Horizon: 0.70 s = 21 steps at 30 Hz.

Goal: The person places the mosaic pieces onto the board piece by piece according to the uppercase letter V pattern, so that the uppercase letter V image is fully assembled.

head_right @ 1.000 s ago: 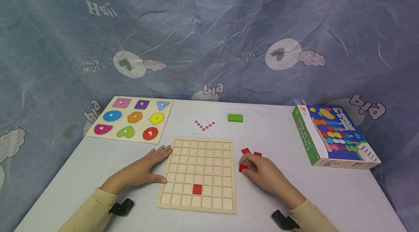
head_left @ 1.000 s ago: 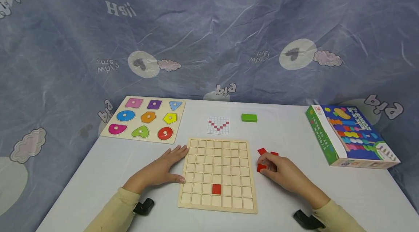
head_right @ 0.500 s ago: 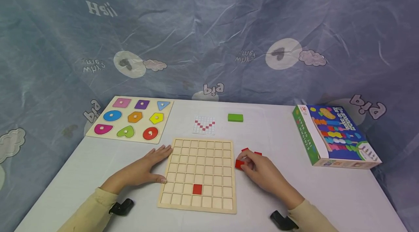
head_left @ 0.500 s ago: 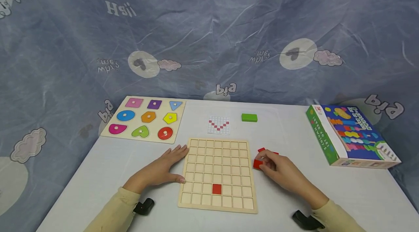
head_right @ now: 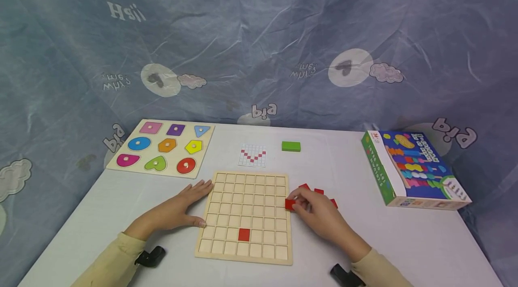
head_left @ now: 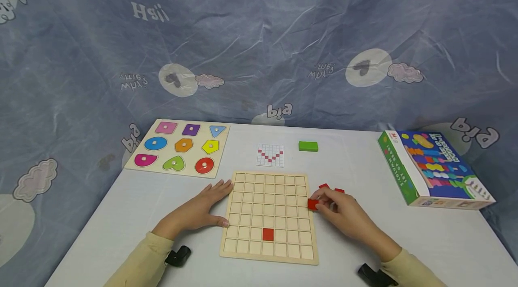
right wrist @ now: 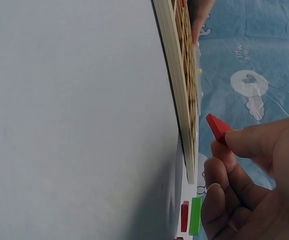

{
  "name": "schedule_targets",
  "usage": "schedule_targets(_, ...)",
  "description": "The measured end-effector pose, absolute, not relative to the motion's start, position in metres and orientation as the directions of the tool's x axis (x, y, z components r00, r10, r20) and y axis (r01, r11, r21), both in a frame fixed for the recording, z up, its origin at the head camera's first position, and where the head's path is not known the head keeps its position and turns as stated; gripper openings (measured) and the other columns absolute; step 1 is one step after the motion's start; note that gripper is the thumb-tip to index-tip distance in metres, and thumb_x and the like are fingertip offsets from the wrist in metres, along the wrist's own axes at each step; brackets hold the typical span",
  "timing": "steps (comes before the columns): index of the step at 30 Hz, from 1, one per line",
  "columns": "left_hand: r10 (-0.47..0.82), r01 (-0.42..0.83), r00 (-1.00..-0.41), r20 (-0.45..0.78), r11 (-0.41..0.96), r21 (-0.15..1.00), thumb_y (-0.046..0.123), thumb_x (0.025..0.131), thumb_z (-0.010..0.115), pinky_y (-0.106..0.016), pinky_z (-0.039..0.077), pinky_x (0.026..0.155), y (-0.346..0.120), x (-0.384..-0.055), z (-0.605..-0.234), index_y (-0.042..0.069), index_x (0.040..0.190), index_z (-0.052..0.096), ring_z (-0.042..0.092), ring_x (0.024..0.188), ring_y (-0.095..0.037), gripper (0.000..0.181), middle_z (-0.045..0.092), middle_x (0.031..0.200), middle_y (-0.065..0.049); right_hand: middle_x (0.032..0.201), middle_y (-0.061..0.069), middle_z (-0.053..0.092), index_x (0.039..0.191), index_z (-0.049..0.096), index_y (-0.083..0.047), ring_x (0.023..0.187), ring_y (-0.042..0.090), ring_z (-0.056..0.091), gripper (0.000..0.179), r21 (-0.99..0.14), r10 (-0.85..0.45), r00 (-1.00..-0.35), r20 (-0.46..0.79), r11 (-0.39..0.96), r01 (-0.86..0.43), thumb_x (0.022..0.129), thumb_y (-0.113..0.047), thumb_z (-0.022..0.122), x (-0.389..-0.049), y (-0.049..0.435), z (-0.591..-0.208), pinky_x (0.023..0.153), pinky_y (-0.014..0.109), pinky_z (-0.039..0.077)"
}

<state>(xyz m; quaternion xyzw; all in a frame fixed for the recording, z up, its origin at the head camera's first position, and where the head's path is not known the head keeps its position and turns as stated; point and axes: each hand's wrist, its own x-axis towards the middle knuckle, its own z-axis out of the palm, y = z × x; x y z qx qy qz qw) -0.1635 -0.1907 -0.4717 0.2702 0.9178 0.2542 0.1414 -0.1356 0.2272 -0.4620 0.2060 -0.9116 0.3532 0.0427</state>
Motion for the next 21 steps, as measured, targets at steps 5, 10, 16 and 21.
schedule_targets(5,0.571,0.426,-0.812,-0.119,0.720,0.548,0.052,0.077,0.084,-0.049,0.010,0.127,-0.190,-0.163,-0.470,0.014,0.161,0.030,0.016,0.156,-0.028,0.107,0.026,0.167,-0.003,0.085,-0.017,0.063,0.108,0.068,-0.026,0.075,0.002,0.056,0.028,-0.625,-0.344,-0.905,0.250,0.657,-0.422,0.090,-0.006,0.076,-0.133,0.223,-0.463,0.065,0.021,0.050)
schedule_targets(10,0.569,0.423,-0.813,-0.124,0.723,0.546,0.052,0.077,0.084,-0.049,0.010,0.127,-0.190,-0.163,-0.470,0.015,0.161,0.030,0.015,0.156,-0.028,0.108,0.025,0.167,-0.003,0.085,-0.017,0.064,0.105,0.069,-0.026,0.076,0.002,0.057,0.025,-0.646,-0.339,-0.910,0.237,0.645,-0.408,0.090,-0.007,0.077,-0.132,0.216,-0.462,0.065,0.021,0.050)
schedule_targets(16,0.565,0.417,-0.815,-0.130,0.727,0.546,0.053,0.076,0.084,-0.049,0.010,0.127,-0.190,-0.163,-0.470,0.016,0.162,0.030,0.015,0.156,-0.027,0.108,0.025,0.167,-0.002,0.085,-0.017,0.064,0.105,0.071,-0.027,0.076,0.004,0.058,0.025,-0.672,-0.330,-0.924,0.190,0.642,-0.368,0.090,-0.008,0.078,-0.130,0.208,-0.460,0.065,0.021,0.050)
schedule_targets(21,0.562,0.416,-0.817,-0.130,0.730,0.542,0.054,0.076,0.084,-0.049,0.010,0.127,-0.190,-0.162,-0.470,0.016,0.162,0.030,0.015,0.156,-0.027,0.108,0.026,0.167,-0.002,0.084,-0.018,0.062,0.104,0.070,-0.028,0.076,0.004,0.056,0.024,-0.671,-0.324,-0.933,0.158,0.657,-0.343,0.090,-0.009,0.078,-0.128,0.203,-0.460,0.065,0.021,0.049)
